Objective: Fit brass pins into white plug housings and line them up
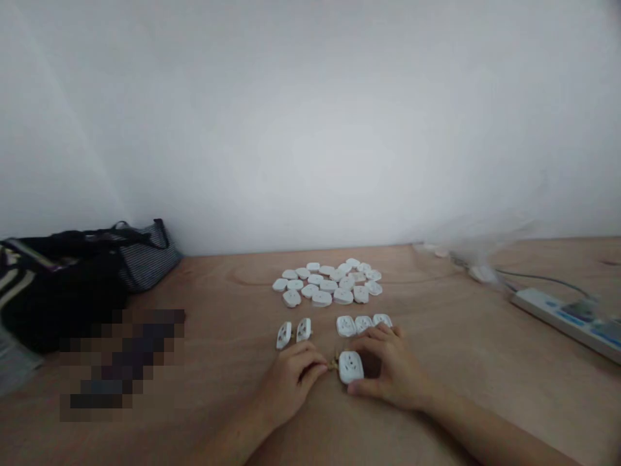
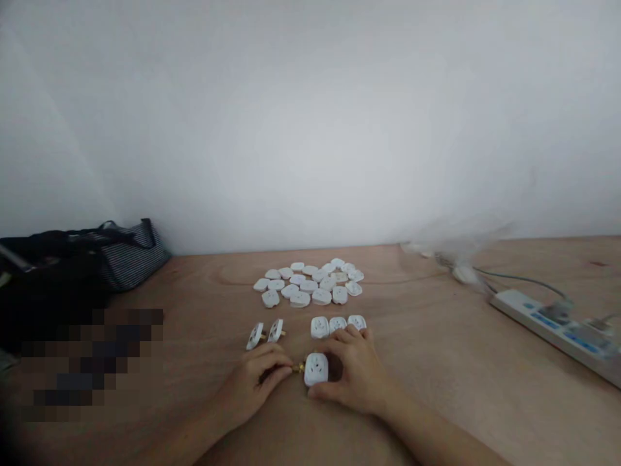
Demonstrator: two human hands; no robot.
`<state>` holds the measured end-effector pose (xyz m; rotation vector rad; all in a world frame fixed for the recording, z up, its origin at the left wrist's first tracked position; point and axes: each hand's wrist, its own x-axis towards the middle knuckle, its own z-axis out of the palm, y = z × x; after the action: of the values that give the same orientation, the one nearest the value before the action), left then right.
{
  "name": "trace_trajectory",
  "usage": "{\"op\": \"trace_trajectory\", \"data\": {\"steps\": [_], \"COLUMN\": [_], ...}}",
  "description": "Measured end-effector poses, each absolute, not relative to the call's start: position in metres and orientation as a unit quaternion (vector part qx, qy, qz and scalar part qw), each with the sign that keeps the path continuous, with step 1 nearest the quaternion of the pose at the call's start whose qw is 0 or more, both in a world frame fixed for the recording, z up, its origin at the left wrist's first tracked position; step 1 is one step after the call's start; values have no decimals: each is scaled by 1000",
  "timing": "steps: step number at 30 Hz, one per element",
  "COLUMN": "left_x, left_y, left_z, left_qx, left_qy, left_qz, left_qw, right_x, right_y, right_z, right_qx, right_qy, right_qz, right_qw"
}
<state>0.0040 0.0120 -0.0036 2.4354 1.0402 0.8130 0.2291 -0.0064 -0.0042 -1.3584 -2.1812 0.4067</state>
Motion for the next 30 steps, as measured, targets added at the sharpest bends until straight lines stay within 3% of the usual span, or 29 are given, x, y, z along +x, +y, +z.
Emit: {"op": "trace_trajectory", "data": {"steps": [8,15,30], "left_x": [-14,-1,13], "left_y": [10,6,-1], "left_z": [6,0,-1], "left_qx": [884,881,809], "left_qy": [365,370,372], "left_qz": [214,202,366], "left_qw": [201,215,271], "right_x": [230,230,217], "right_y": [-3,-6,-14], "right_z": [-10,-10,-10], "right_qx": [-484,-467,-452], "right_qy": [-829,-833,-820], "right_qz": [156,140,142], "right_qw": [231,262,322]}}
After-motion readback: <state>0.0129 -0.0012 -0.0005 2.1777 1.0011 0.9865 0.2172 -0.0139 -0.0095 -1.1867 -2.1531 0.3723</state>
